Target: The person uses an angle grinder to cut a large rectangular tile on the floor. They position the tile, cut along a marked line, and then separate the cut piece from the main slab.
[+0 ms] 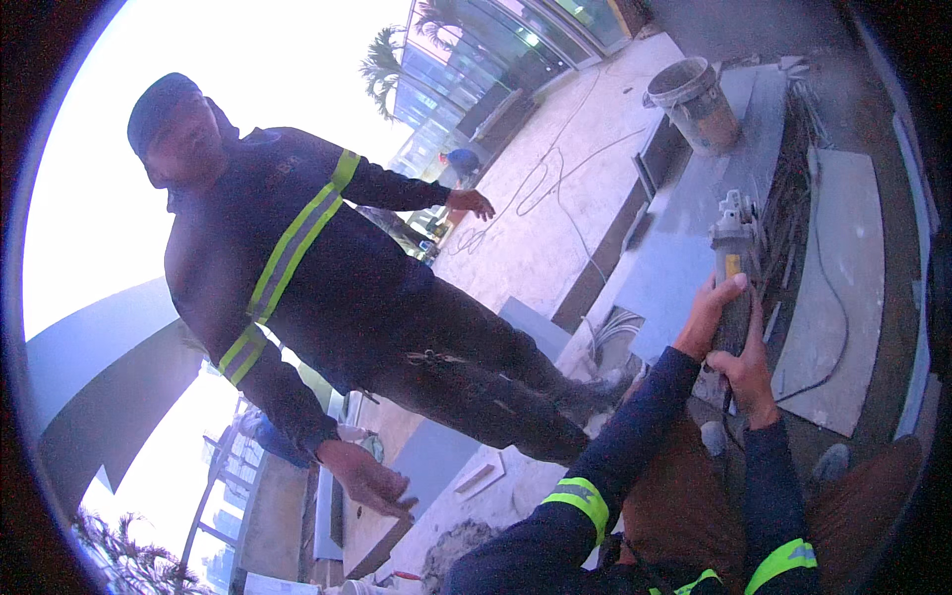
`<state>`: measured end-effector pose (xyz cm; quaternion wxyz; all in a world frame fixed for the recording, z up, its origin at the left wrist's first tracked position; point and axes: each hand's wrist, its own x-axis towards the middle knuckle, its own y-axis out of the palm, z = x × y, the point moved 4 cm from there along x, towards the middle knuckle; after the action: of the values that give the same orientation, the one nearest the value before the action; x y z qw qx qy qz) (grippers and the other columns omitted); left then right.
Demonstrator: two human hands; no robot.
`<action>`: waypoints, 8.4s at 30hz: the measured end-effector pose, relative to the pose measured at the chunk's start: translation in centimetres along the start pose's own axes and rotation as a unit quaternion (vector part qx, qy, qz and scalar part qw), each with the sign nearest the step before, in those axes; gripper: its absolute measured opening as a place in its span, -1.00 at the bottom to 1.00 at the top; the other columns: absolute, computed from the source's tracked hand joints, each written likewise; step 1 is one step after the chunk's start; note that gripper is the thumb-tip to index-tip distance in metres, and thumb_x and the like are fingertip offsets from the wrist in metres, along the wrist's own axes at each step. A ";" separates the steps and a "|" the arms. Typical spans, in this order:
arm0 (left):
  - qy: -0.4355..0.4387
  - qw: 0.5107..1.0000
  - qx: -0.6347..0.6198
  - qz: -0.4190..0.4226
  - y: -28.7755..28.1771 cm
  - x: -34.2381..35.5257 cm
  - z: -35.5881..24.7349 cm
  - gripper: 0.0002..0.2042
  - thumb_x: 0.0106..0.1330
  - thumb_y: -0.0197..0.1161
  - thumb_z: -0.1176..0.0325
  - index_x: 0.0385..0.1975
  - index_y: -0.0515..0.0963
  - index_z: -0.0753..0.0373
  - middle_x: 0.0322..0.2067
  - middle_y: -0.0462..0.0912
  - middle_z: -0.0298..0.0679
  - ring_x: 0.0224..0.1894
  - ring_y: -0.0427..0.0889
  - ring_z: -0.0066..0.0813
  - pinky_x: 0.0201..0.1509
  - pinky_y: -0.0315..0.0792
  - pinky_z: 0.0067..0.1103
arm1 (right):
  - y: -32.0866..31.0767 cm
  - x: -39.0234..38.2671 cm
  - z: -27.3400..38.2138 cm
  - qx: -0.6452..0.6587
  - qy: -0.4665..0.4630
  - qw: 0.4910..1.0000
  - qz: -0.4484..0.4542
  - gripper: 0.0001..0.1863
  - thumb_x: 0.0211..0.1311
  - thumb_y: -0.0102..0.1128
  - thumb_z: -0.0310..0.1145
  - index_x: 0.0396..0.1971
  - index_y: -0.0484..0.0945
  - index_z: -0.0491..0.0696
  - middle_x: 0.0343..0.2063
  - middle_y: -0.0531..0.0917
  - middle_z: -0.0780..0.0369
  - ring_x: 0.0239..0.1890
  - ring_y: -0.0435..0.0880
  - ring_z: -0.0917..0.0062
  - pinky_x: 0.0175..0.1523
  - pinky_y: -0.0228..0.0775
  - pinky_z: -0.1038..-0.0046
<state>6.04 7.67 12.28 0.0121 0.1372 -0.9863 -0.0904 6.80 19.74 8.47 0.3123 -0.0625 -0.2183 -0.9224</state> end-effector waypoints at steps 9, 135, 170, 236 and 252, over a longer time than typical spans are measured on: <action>-0.008 0.999 0.051 -0.001 -0.2 0.7 0.8 -0.34 0.40 0.39 -0.01 0.34 0.38 0.28 0.00 0.62 -0.29 -0.10 0.61 -0.52 0.00 0.52 -0.53 | -0.3 0.4 -1.4 -0.001 -0.038 0.999 -0.026 0.29 -0.30 0.35 -0.46 0.62 -0.06 -0.05 0.48 0.24 0.00 0.54 0.23 0.12 0.59 0.10 0.20; 0.003 0.961 -0.100 -0.257 -5.6 -12.5 0.2 -0.47 0.40 0.26 -0.14 0.01 0.59 0.27 -0.15 0.71 -0.08 -0.09 0.70 -0.19 0.08 0.55 -0.22 | 6.4 -5.1 0.0 -0.240 -0.055 0.958 0.144 0.15 -0.02 0.42 -0.39 0.62 -0.01 0.14 -0.20 0.73 -0.11 -0.17 0.73 -0.14 -0.03 0.57 0.00; 0.048 0.962 -0.180 -0.201 -5.8 -12.7 0.1 -0.61 0.34 0.31 0.06 -0.05 0.55 0.25 -0.28 0.67 -0.16 -0.23 0.71 -0.23 0.00 0.61 -0.28 | 6.5 -4.8 1.5 -0.316 -0.033 0.928 0.192 0.17 -0.04 0.36 -0.35 0.62 -0.08 0.11 -0.06 0.69 -0.23 -0.06 0.73 -0.16 0.07 0.58 -0.06; 0.151 0.929 0.337 0.034 -0.5 -15.8 0.4 -0.32 -0.04 0.56 0.43 0.22 0.57 0.31 0.14 0.71 -0.19 0.15 0.65 -0.37 0.31 0.47 -0.45 | 3.7 -10.9 -12.2 -0.337 -0.033 0.924 -0.176 -0.36 0.34 0.26 -0.13 0.38 0.44 -0.03 0.28 0.59 0.06 0.26 0.61 0.07 0.34 0.45 0.06; 0.168 0.917 0.361 0.009 0.3 -16.7 -0.1 -0.20 -0.08 0.58 0.25 0.25 0.41 0.30 -0.12 0.74 0.10 0.02 0.73 0.15 0.08 0.58 -0.25 | 2.5 -9.9 -12.1 -0.354 -0.074 0.931 -0.042 -0.35 0.39 0.22 -0.14 0.41 0.37 -0.05 0.33 0.52 0.03 0.34 0.53 0.09 0.41 0.36 0.06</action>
<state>22.06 12.51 12.40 0.1276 0.1367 -0.9365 0.2965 16.49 18.08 -3.94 0.2137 -0.2278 0.0978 -0.9449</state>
